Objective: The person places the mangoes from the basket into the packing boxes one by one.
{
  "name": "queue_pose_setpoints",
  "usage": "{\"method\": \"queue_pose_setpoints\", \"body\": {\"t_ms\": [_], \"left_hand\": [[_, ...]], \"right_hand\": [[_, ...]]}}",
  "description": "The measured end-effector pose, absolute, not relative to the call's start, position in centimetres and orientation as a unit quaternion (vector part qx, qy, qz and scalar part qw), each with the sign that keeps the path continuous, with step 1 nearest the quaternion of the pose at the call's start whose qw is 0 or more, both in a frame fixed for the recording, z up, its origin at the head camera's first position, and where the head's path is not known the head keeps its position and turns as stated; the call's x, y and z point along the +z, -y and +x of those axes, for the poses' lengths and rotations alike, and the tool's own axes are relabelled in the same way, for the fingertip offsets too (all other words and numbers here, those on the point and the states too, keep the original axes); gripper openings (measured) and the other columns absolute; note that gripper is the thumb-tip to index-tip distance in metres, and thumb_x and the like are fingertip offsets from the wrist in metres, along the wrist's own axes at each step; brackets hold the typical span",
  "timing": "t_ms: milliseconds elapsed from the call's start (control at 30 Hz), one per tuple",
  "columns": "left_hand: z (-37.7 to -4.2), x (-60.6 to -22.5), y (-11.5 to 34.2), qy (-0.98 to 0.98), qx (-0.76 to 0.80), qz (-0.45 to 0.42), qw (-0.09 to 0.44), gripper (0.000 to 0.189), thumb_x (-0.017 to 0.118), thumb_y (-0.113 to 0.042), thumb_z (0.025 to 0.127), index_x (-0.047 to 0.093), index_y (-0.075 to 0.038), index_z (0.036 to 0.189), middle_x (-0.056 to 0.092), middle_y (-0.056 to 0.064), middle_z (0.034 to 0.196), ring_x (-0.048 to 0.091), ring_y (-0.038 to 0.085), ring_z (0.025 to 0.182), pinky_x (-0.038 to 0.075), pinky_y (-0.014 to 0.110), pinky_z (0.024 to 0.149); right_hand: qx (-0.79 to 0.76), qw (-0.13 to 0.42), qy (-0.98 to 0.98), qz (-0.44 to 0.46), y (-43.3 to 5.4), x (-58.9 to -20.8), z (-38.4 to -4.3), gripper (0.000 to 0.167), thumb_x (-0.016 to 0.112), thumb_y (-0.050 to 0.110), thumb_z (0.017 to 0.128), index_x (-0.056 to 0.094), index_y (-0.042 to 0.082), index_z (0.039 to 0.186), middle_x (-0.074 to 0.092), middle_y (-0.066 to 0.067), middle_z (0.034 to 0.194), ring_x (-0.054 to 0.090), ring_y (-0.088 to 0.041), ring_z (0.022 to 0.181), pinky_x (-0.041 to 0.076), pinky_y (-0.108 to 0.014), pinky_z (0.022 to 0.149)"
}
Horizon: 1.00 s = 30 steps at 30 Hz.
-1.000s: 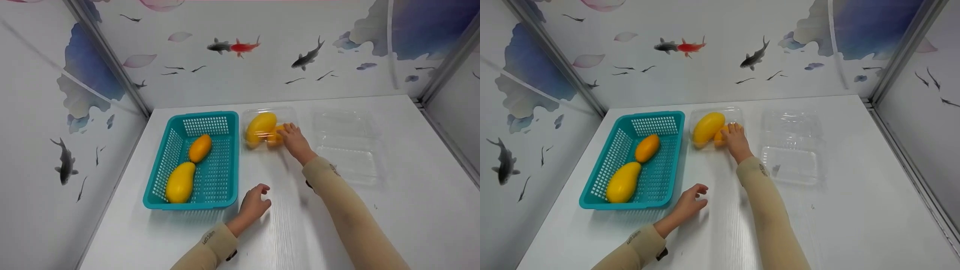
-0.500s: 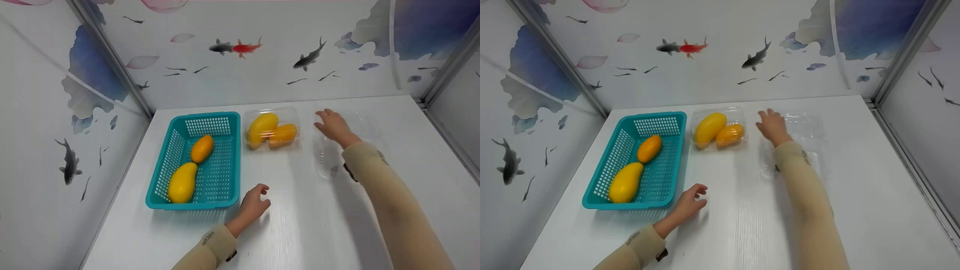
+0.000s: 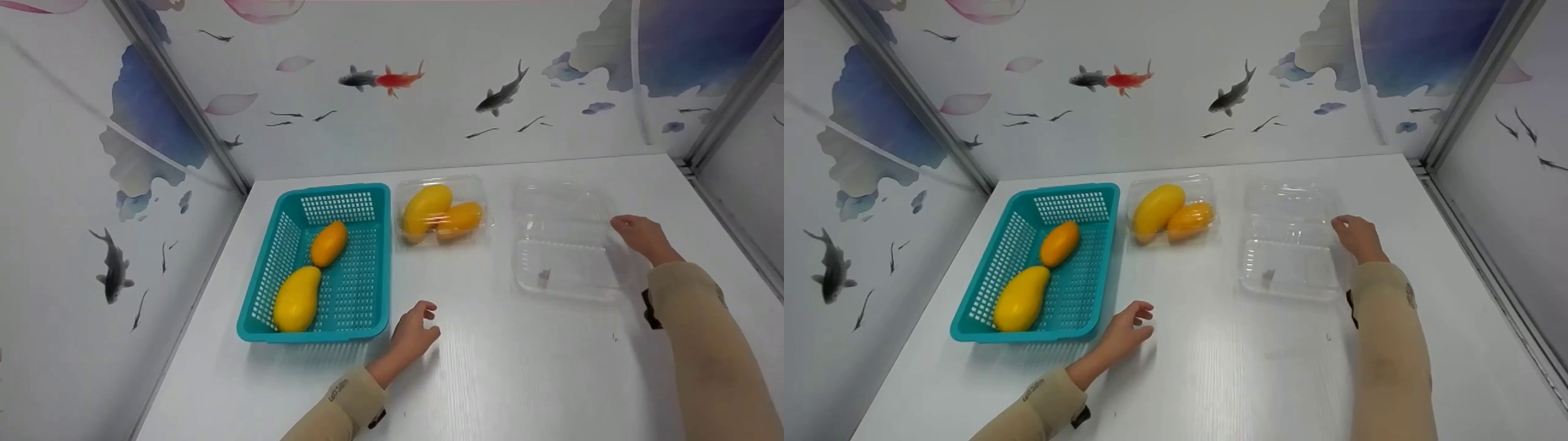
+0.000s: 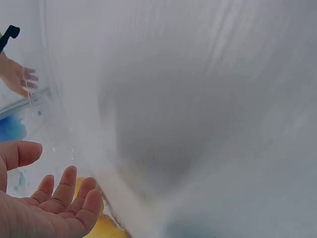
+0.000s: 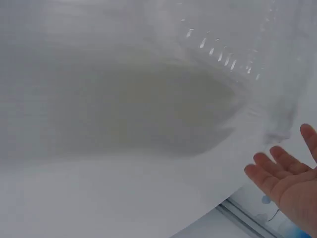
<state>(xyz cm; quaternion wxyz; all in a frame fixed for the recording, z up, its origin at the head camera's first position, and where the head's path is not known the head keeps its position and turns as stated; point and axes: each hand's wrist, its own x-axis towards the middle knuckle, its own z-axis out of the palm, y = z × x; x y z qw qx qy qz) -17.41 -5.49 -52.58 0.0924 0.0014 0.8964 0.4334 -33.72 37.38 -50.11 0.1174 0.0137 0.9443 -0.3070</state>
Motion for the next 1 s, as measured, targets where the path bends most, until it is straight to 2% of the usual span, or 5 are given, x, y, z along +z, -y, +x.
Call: {"method": "queue_pose_setpoints", "body": {"t_ms": [233,333,533,800,1000], "left_hand": [[-17.5,-52.8,5.8,-0.891,0.445,0.005,0.085,0.030,0.057,-0.003,0.082,0.055,-0.004,0.113,0.061,0.012,0.102,0.055,0.027,0.092,0.047,0.037,0.080],[-17.4,-52.8,5.9,-0.889,0.451,0.001,0.083,0.030,0.057,-0.004,0.083,0.055,-0.003,0.112,0.061,0.011,0.101,0.055,0.027,0.093,0.046,0.038,0.080],[-17.4,-52.8,6.0,-0.890,0.450,0.004,0.076,0.029,0.056,-0.003,0.081,0.055,-0.003,0.111,0.061,0.012,0.100,0.055,0.028,0.093,0.046,0.037,0.079],[-17.4,-52.9,6.0,-0.887,0.455,-0.001,0.080,0.030,0.056,-0.003,0.082,0.055,-0.002,0.112,0.061,0.013,0.102,0.055,0.028,0.095,0.046,0.039,0.082],[-17.5,-52.9,6.0,-0.886,0.457,0.001,0.080,0.029,0.056,-0.003,0.082,0.055,-0.002,0.112,0.061,0.013,0.101,0.055,0.028,0.095,0.046,0.039,0.083]], "right_hand": [[-0.365,0.136,-0.921,0.010,-38.0,-51.5,-32.8,0.066,0.028,0.044,0.097,0.030,-0.011,0.132,0.032,-0.036,0.131,0.034,-0.048,0.118,0.029,-0.058,0.098],[-0.402,0.135,-0.905,0.025,-38.0,-52.0,-32.7,0.062,0.031,0.042,0.097,0.035,-0.011,0.128,0.043,-0.031,0.123,0.049,-0.032,0.104,0.041,-0.046,0.089],[-0.519,0.123,-0.841,0.090,-37.4,-52.5,-32.5,0.048,0.046,0.031,0.094,0.040,-0.006,0.124,0.060,0.013,0.084,0.057,0.006,0.073,0.047,-0.017,0.070],[-0.670,0.121,-0.712,0.173,-36.8,-52.2,-31.9,0.030,0.060,0.016,0.087,0.044,0.013,0.112,0.060,0.012,0.073,0.057,-0.003,0.071,0.049,-0.017,0.068],[-0.711,0.094,-0.676,0.167,-36.3,-52.1,-31.4,0.056,0.063,0.016,0.085,0.031,0.007,0.131,0.061,0.009,0.078,0.058,-0.005,0.072,0.050,-0.016,0.068]]}}
